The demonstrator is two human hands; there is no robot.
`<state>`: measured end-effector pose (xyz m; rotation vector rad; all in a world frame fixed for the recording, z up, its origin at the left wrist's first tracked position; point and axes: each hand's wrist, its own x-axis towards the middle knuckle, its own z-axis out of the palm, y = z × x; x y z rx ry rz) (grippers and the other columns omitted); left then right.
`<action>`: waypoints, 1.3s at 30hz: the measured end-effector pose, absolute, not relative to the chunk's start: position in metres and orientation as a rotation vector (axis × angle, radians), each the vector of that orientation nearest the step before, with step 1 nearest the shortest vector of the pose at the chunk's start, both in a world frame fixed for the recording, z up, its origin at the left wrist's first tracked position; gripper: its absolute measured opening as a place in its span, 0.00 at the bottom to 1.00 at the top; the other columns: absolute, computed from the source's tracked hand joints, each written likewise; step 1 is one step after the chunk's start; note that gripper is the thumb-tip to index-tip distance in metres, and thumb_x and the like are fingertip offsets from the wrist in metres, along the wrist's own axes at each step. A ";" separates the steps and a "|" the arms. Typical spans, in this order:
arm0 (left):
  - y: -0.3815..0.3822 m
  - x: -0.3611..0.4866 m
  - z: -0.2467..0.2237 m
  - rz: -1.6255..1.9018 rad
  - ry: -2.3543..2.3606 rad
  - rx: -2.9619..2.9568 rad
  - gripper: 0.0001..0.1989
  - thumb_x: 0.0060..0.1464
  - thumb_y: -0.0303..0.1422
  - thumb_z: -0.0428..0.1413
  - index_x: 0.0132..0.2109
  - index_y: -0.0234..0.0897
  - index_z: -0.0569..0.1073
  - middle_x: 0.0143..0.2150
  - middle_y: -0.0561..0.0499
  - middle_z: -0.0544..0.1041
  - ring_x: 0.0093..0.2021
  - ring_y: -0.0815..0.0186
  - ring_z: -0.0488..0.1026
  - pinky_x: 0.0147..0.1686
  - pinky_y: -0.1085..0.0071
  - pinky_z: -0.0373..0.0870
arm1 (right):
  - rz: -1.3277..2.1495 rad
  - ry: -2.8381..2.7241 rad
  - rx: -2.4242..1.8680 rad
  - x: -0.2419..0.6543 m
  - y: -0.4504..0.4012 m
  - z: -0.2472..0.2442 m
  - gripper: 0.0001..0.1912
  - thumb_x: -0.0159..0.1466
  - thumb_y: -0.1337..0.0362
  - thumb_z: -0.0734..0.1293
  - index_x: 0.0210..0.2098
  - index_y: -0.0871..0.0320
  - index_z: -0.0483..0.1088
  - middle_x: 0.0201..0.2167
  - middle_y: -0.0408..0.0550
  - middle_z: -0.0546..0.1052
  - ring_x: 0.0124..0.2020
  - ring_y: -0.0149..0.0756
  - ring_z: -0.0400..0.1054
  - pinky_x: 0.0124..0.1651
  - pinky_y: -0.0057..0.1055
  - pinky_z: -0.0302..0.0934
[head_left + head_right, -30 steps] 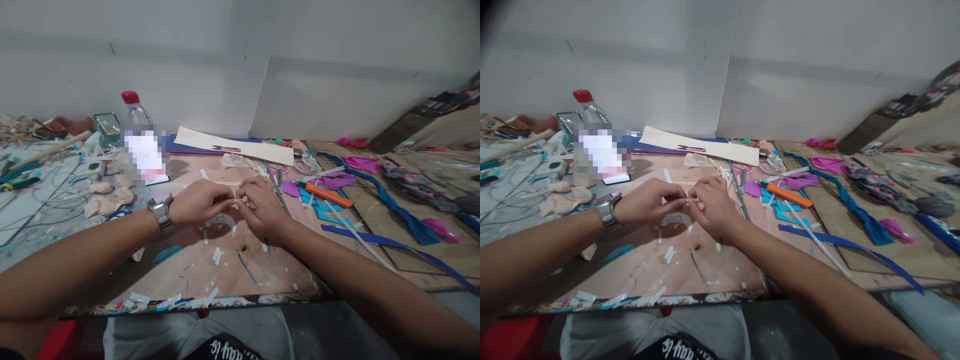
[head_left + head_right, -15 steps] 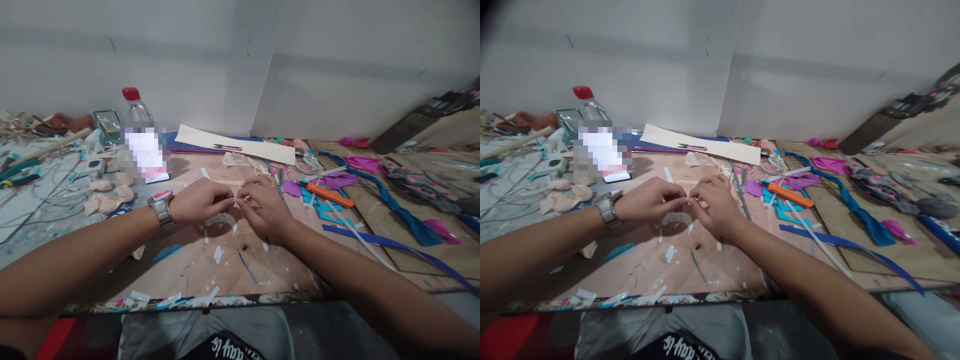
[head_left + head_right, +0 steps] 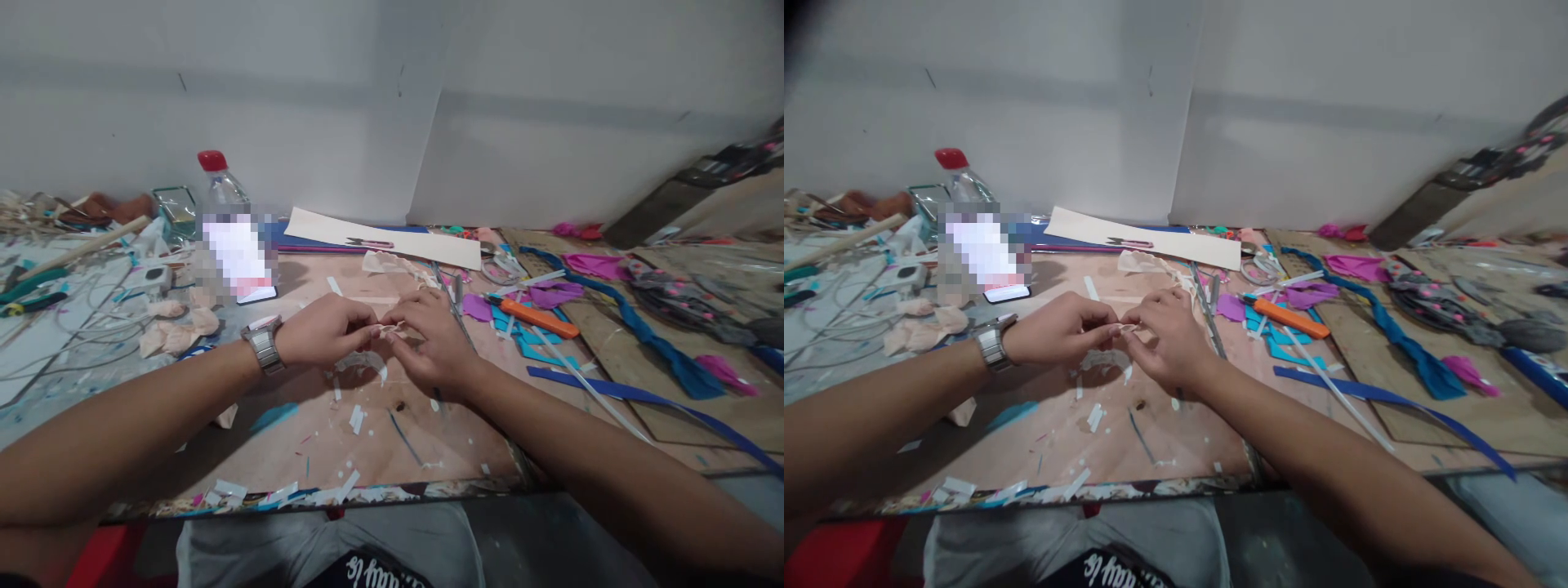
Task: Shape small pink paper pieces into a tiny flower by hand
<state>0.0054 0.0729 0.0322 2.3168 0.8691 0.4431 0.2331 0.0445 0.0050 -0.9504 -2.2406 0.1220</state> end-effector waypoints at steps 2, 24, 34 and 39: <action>0.072 0.006 0.031 0.443 0.862 2.332 0.16 0.68 0.39 0.54 0.37 0.35 0.79 0.30 0.51 0.80 0.28 0.70 0.71 0.30 0.73 0.59 | 0.108 -2.236 -0.939 0.233 0.045 0.004 0.05 0.70 0.61 0.67 0.39 0.54 0.74 0.34 0.47 0.81 0.43 0.44 0.71 0.56 0.49 0.54; 0.074 0.006 0.031 0.436 0.862 2.286 0.14 0.67 0.38 0.56 0.36 0.35 0.80 0.31 0.51 0.81 0.29 0.70 0.73 0.32 0.74 0.63 | 0.094 -2.244 -0.921 0.234 0.047 0.002 0.08 0.73 0.59 0.67 0.38 0.53 0.75 0.34 0.44 0.81 0.41 0.40 0.73 0.60 0.48 0.51; 0.084 0.004 0.025 0.396 0.646 1.727 0.20 0.67 0.47 0.57 0.37 0.32 0.74 0.32 0.49 0.79 0.31 0.68 0.77 0.35 0.72 0.74 | -0.135 -2.259 -0.830 0.236 0.046 0.008 0.05 0.72 0.64 0.68 0.39 0.52 0.75 0.34 0.40 0.83 0.41 0.38 0.73 0.64 0.48 0.47; 0.079 0.004 0.029 0.492 0.761 1.991 0.14 0.68 0.39 0.55 0.38 0.33 0.77 0.31 0.49 0.81 0.31 0.69 0.77 0.34 0.74 0.70 | -0.135 -2.243 -0.877 0.236 0.047 0.007 0.04 0.72 0.62 0.69 0.39 0.51 0.75 0.34 0.40 0.83 0.41 0.39 0.73 0.64 0.48 0.48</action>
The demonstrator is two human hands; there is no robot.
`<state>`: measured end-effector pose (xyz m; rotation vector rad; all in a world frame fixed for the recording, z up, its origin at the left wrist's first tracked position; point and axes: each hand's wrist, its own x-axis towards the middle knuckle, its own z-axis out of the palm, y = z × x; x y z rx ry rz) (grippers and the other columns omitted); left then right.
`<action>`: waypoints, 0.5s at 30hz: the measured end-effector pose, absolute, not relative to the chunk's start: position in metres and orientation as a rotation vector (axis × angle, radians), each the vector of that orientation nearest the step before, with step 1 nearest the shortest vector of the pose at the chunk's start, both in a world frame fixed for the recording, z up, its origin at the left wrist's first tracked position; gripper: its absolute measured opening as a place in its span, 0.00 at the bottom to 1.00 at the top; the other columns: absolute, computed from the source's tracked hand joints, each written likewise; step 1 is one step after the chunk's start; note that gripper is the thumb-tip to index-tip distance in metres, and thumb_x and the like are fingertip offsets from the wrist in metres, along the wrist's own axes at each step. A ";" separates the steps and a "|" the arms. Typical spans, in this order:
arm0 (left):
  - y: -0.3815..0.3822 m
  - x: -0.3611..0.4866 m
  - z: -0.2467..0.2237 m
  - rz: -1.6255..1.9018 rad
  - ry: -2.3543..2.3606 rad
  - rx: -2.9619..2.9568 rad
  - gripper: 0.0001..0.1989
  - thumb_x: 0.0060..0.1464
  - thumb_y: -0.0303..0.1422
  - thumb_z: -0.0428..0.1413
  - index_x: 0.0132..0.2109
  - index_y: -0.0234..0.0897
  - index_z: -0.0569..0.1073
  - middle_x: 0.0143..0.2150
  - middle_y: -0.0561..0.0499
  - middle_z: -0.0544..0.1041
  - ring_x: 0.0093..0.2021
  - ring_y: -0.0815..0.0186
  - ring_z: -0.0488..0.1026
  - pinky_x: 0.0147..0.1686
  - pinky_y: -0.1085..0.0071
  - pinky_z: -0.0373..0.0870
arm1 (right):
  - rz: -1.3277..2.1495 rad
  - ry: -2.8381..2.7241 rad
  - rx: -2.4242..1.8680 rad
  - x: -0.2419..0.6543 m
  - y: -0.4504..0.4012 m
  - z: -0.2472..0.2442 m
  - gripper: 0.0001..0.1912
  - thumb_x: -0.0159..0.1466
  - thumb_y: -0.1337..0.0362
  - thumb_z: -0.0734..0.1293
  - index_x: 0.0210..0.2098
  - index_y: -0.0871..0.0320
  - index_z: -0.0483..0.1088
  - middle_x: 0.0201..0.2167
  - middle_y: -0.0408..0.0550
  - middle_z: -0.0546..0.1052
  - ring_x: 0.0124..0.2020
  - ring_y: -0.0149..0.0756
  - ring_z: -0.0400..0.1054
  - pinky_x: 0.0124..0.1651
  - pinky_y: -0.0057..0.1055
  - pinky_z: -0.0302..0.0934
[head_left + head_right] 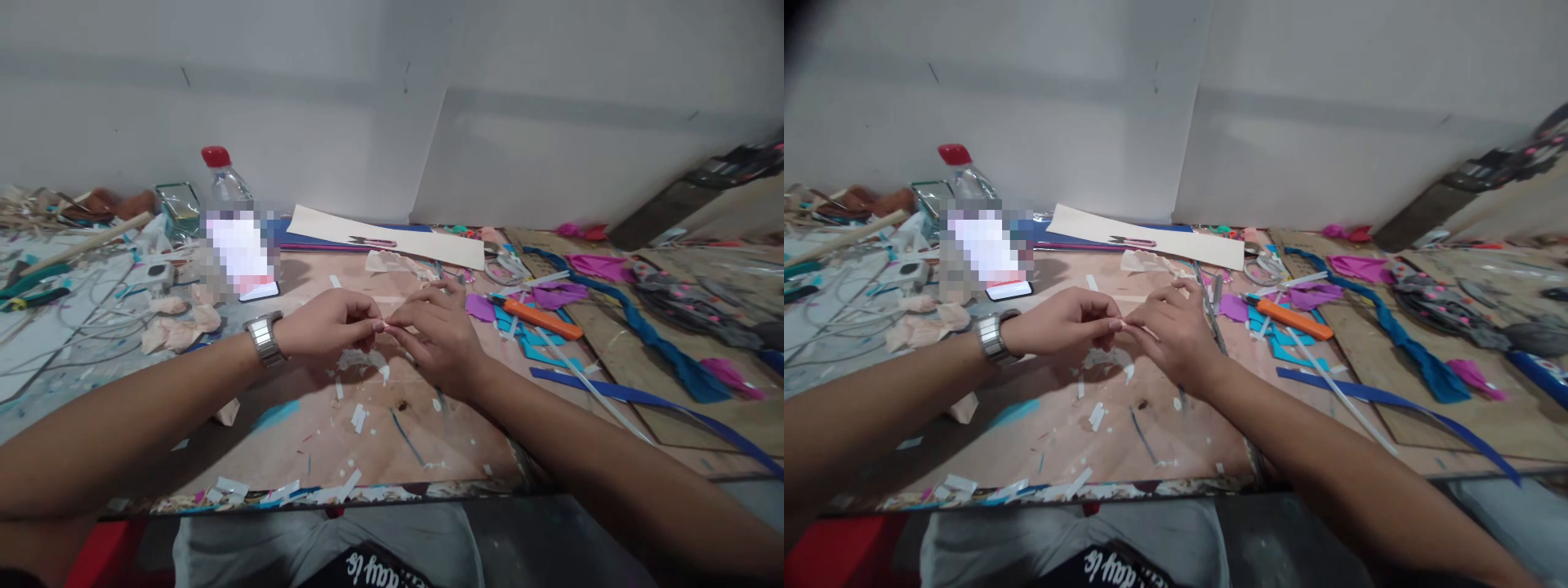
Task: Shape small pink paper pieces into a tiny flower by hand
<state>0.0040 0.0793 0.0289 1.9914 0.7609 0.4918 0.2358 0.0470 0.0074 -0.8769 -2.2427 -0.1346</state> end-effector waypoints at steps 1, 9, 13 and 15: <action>0.078 0.004 0.030 0.525 0.776 2.053 0.13 0.68 0.38 0.55 0.39 0.33 0.77 0.31 0.50 0.82 0.31 0.69 0.77 0.33 0.74 0.69 | -0.134 -2.241 -0.886 0.236 0.047 0.007 0.04 0.72 0.62 0.69 0.38 0.52 0.75 0.34 0.40 0.83 0.41 0.39 0.73 0.63 0.48 0.48; 0.072 0.005 0.028 0.721 0.818 2.502 0.12 0.67 0.35 0.55 0.38 0.35 0.79 0.29 0.51 0.80 0.27 0.70 0.72 0.31 0.73 0.60 | -0.108 -2.219 -0.863 0.235 0.046 0.008 0.03 0.71 0.64 0.68 0.39 0.54 0.73 0.33 0.43 0.81 0.41 0.40 0.73 0.60 0.48 0.52; 0.073 0.005 0.028 0.696 0.808 2.490 0.13 0.67 0.36 0.54 0.38 0.35 0.79 0.29 0.51 0.80 0.28 0.69 0.73 0.31 0.73 0.61 | -0.096 -2.240 -0.868 0.235 0.045 0.007 0.03 0.71 0.65 0.67 0.39 0.53 0.72 0.34 0.43 0.81 0.42 0.40 0.73 0.60 0.49 0.51; 0.072 0.005 0.027 0.702 0.813 2.560 0.12 0.67 0.35 0.54 0.39 0.36 0.79 0.29 0.51 0.80 0.28 0.69 0.72 0.30 0.73 0.60 | -0.083 -2.248 -0.882 0.234 0.045 0.007 0.03 0.71 0.65 0.66 0.38 0.54 0.71 0.34 0.43 0.81 0.43 0.41 0.73 0.61 0.49 0.50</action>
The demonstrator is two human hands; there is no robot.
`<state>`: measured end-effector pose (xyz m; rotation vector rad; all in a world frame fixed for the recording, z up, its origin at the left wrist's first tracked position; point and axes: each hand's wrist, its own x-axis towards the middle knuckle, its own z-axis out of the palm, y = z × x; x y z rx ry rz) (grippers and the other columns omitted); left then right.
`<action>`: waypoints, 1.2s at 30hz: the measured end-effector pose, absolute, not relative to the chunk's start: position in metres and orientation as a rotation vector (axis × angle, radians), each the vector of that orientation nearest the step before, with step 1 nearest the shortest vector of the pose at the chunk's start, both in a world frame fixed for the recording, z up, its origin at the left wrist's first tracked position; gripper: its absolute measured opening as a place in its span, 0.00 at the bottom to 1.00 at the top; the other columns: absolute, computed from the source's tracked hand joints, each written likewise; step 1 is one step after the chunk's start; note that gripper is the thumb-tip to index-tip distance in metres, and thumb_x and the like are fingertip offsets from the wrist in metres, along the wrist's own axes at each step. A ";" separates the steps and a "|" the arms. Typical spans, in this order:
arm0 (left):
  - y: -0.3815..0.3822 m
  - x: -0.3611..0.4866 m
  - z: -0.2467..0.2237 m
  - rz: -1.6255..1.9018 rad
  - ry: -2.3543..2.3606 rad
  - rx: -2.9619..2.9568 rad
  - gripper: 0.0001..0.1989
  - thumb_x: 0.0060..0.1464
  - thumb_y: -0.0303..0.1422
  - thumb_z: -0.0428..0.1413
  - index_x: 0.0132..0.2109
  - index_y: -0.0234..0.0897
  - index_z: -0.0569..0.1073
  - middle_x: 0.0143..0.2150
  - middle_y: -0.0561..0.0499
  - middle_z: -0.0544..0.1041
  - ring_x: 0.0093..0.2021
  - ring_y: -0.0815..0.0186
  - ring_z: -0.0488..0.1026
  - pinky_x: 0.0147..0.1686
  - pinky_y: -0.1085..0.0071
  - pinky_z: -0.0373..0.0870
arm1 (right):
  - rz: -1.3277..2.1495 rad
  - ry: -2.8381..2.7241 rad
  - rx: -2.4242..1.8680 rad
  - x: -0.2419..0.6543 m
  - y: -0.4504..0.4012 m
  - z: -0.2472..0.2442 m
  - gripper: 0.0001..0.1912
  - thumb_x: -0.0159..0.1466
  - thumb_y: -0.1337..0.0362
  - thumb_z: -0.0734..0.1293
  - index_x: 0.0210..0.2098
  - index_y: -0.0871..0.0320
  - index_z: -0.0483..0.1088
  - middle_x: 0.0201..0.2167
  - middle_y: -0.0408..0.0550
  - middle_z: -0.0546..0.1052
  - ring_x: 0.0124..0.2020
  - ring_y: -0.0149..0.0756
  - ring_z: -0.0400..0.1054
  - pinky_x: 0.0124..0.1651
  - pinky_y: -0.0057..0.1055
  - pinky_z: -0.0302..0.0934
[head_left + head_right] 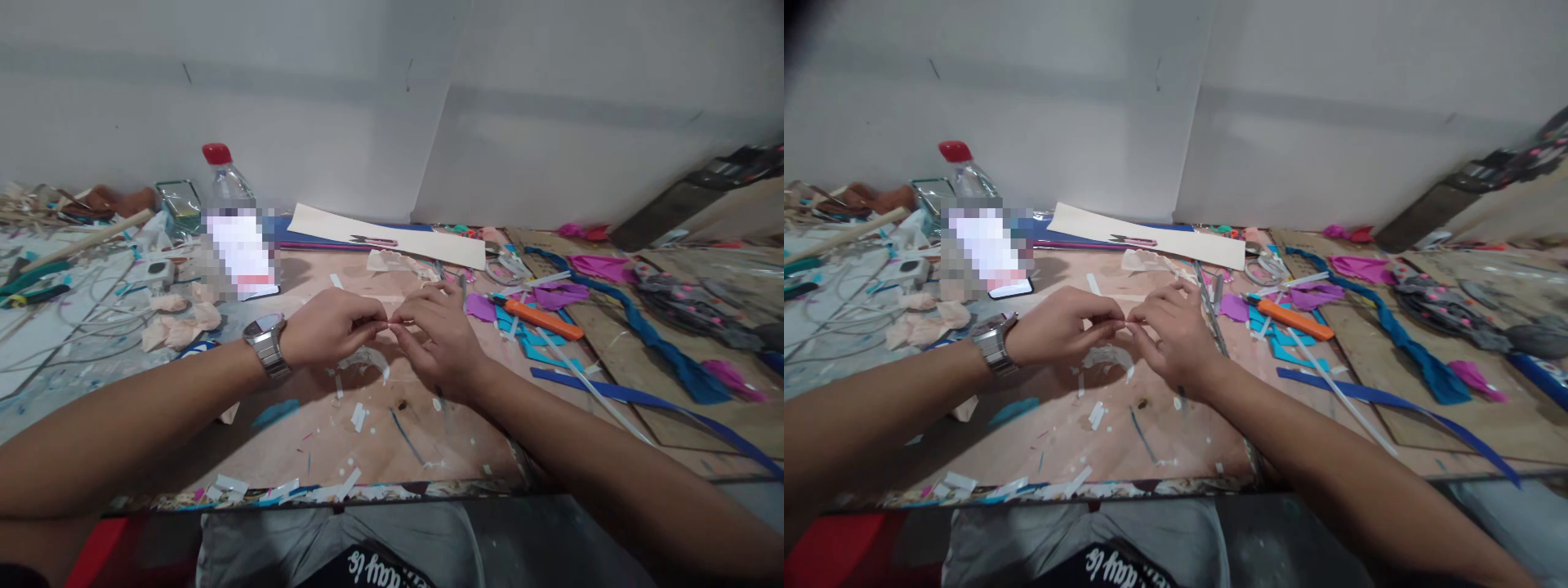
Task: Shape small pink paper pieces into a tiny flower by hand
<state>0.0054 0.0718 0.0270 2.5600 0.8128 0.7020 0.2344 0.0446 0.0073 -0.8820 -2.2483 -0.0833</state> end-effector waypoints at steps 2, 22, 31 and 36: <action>0.070 0.006 0.026 0.715 0.805 2.650 0.12 0.68 0.34 0.52 0.39 0.36 0.79 0.30 0.51 0.80 0.27 0.69 0.72 0.30 0.72 0.60 | -0.065 -2.247 -0.893 0.234 0.044 0.007 0.04 0.71 0.65 0.65 0.38 0.54 0.70 0.34 0.44 0.80 0.43 0.42 0.73 0.61 0.50 0.49; 0.074 0.008 0.030 0.288 0.648 1.368 0.21 0.67 0.50 0.55 0.39 0.33 0.74 0.32 0.46 0.80 0.32 0.66 0.78 0.34 0.71 0.72 | -0.083 -2.294 -0.874 0.230 0.042 0.007 0.06 0.73 0.62 0.63 0.38 0.54 0.67 0.35 0.44 0.79 0.45 0.42 0.70 0.60 0.49 0.48; 0.070 0.009 0.031 0.456 0.717 1.827 0.16 0.67 0.41 0.56 0.35 0.34 0.74 0.29 0.51 0.79 0.29 0.69 0.74 0.32 0.73 0.68 | -0.035 -2.254 -0.916 0.231 0.041 0.006 0.06 0.73 0.62 0.64 0.38 0.53 0.69 0.35 0.44 0.80 0.46 0.42 0.70 0.62 0.49 0.48; 0.065 0.009 0.030 0.620 0.862 2.547 0.12 0.67 0.35 0.53 0.37 0.35 0.77 0.29 0.50 0.79 0.28 0.68 0.72 0.31 0.72 0.60 | 0.215 -2.202 -1.004 0.231 0.044 0.001 0.06 0.71 0.62 0.65 0.37 0.54 0.70 0.36 0.46 0.78 0.44 0.42 0.69 0.54 0.44 0.54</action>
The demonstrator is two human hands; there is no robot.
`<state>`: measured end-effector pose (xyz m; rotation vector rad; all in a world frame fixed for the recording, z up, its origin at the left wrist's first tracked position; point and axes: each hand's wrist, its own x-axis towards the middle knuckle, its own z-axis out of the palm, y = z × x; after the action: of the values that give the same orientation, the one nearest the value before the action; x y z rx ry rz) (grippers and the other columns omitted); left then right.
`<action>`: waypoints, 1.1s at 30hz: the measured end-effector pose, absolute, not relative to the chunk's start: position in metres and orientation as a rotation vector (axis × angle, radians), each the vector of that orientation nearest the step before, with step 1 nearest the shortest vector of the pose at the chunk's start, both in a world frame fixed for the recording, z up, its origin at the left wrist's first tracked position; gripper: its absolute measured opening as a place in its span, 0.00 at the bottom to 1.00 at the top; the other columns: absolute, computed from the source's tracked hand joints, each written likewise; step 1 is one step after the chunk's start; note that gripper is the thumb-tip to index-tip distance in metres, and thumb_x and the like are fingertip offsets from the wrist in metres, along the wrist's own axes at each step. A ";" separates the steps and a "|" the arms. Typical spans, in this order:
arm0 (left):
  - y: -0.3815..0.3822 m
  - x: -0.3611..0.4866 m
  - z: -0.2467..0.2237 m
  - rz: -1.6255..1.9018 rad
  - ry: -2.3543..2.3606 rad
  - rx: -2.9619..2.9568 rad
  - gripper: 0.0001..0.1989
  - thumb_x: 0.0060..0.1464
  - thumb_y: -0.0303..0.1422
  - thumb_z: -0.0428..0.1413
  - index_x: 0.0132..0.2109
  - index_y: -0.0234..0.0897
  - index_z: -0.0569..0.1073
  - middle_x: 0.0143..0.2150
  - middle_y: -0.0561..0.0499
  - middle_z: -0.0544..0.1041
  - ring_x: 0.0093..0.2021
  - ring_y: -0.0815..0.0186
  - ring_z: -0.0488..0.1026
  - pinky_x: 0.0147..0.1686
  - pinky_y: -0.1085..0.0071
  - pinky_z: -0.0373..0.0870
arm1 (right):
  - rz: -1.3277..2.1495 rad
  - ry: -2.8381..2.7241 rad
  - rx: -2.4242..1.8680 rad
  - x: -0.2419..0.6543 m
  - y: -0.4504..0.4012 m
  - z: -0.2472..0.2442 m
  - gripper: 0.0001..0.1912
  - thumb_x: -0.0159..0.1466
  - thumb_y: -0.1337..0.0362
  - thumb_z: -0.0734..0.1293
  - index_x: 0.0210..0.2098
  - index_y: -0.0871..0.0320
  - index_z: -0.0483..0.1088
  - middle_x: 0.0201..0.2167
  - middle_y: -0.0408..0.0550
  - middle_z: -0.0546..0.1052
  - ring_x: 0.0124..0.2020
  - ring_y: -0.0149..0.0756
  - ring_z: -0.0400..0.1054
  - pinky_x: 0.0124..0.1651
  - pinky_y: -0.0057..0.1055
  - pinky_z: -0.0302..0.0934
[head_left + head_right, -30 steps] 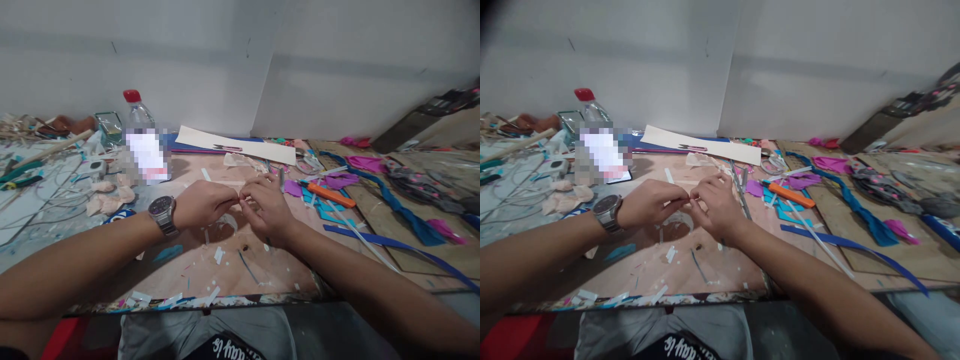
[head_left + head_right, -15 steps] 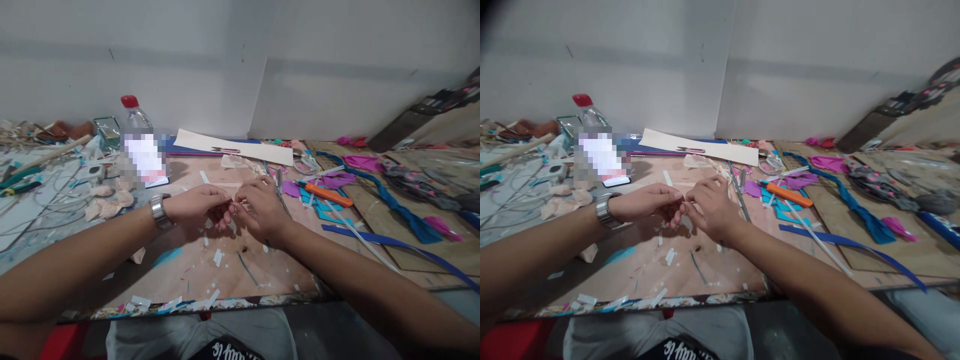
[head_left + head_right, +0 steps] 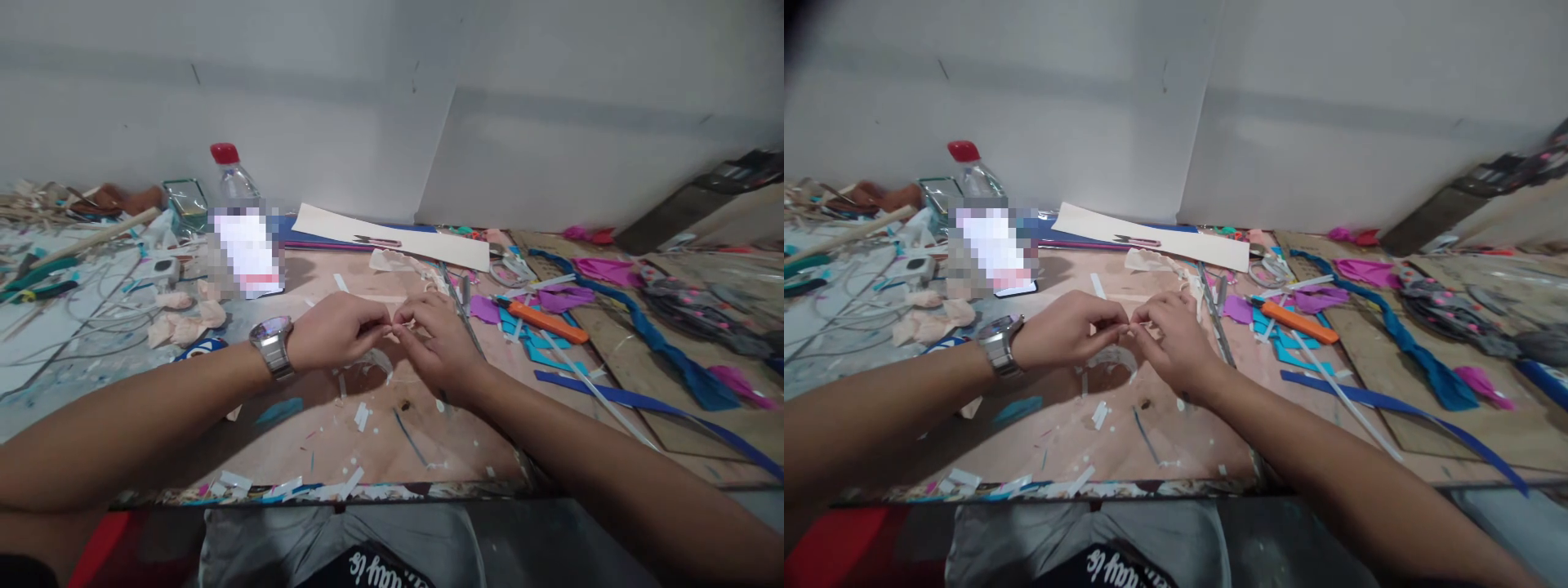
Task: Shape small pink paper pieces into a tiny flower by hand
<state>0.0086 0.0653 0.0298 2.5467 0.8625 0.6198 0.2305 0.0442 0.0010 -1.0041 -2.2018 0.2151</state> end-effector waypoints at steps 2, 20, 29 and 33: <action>0.064 0.009 0.029 0.596 0.857 2.739 0.13 0.68 0.33 0.51 0.38 0.35 0.78 0.32 0.48 0.80 0.31 0.65 0.74 0.31 0.70 0.60 | 0.306 -2.170 -1.016 0.231 0.045 0.000 0.06 0.71 0.63 0.65 0.35 0.54 0.70 0.36 0.46 0.78 0.41 0.41 0.69 0.51 0.42 0.56; 0.070 0.009 0.026 0.211 0.660 1.129 0.16 0.68 0.40 0.56 0.36 0.34 0.76 0.30 0.47 0.82 0.31 0.65 0.81 0.33 0.70 0.72 | -0.228 -2.301 -0.857 0.231 0.042 0.006 0.03 0.71 0.65 0.66 0.39 0.52 0.70 0.34 0.42 0.82 0.48 0.43 0.73 0.64 0.51 0.47; 0.069 0.012 0.025 0.238 0.718 1.040 0.16 0.67 0.39 0.55 0.32 0.34 0.73 0.25 0.51 0.76 0.29 0.63 0.81 0.30 0.71 0.71 | -0.278 -2.303 -0.833 0.230 0.041 0.006 0.03 0.70 0.65 0.67 0.39 0.50 0.70 0.34 0.41 0.82 0.47 0.44 0.73 0.64 0.51 0.47; 0.069 0.013 0.026 0.253 0.698 1.137 0.15 0.67 0.37 0.53 0.32 0.35 0.71 0.26 0.52 0.75 0.30 0.66 0.79 0.30 0.72 0.71 | -0.268 -2.288 -0.857 0.230 0.042 0.006 0.03 0.70 0.64 0.68 0.38 0.50 0.70 0.33 0.41 0.82 0.46 0.44 0.73 0.64 0.51 0.47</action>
<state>0.0127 0.0690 0.0258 1.1371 0.6982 0.2532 0.2295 0.0417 0.0062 -0.8569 -2.2879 -0.2682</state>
